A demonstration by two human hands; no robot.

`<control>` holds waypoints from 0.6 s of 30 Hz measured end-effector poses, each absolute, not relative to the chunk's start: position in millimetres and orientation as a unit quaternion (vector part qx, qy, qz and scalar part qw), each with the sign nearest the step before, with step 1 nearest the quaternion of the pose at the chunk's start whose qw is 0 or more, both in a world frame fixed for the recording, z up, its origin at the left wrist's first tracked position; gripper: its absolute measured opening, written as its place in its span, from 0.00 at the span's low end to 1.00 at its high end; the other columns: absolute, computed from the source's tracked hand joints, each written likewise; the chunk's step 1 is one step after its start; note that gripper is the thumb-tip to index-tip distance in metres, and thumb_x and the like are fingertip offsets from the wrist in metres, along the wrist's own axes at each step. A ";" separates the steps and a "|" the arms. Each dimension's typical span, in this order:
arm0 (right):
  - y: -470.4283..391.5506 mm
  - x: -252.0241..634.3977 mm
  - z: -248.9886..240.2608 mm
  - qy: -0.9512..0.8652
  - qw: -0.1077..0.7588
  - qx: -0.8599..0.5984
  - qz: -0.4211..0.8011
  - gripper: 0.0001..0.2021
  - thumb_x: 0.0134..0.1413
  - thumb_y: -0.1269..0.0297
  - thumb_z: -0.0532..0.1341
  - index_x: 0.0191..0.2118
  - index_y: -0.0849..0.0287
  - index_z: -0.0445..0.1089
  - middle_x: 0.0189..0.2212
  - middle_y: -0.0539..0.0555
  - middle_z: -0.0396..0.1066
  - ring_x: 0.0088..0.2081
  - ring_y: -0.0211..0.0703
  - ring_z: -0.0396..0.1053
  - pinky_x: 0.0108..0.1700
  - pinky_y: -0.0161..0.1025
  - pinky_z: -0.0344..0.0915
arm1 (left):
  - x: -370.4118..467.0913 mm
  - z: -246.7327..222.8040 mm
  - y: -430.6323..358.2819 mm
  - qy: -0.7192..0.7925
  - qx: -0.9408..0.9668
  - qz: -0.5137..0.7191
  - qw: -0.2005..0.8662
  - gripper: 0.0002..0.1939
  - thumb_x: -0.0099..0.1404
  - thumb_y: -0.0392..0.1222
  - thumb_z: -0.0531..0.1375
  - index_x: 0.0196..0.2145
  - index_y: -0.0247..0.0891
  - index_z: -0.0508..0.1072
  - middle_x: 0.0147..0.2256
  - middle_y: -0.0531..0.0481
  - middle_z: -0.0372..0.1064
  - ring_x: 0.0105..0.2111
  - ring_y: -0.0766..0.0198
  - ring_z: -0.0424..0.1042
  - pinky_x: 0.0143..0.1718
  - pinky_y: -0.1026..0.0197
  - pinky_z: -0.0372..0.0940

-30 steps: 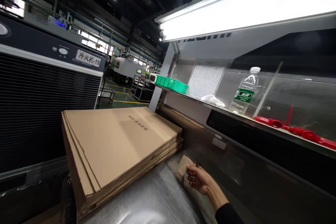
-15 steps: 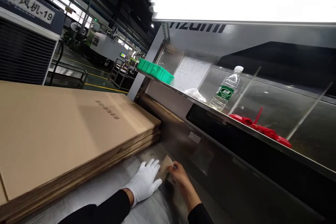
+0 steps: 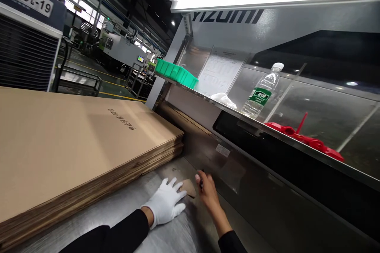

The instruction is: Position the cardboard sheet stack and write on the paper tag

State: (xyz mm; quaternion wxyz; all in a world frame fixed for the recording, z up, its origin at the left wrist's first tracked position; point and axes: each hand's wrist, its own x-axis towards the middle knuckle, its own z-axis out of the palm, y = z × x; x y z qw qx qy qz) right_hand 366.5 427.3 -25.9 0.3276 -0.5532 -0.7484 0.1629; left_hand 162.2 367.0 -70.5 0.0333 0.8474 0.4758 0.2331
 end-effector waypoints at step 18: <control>473.1 344.9 -86.4 -0.607 0.502 -0.468 0.401 0.25 0.61 0.40 0.61 0.28 0.61 0.67 0.18 0.44 0.62 0.18 0.31 0.56 0.21 0.31 0.52 | 152.7 -71.0 379.0 0.464 0.858 0.219 0.038 0.24 0.67 0.60 0.58 0.59 0.59 0.69 0.64 0.45 0.62 0.63 0.30 0.57 0.61 0.23 0.48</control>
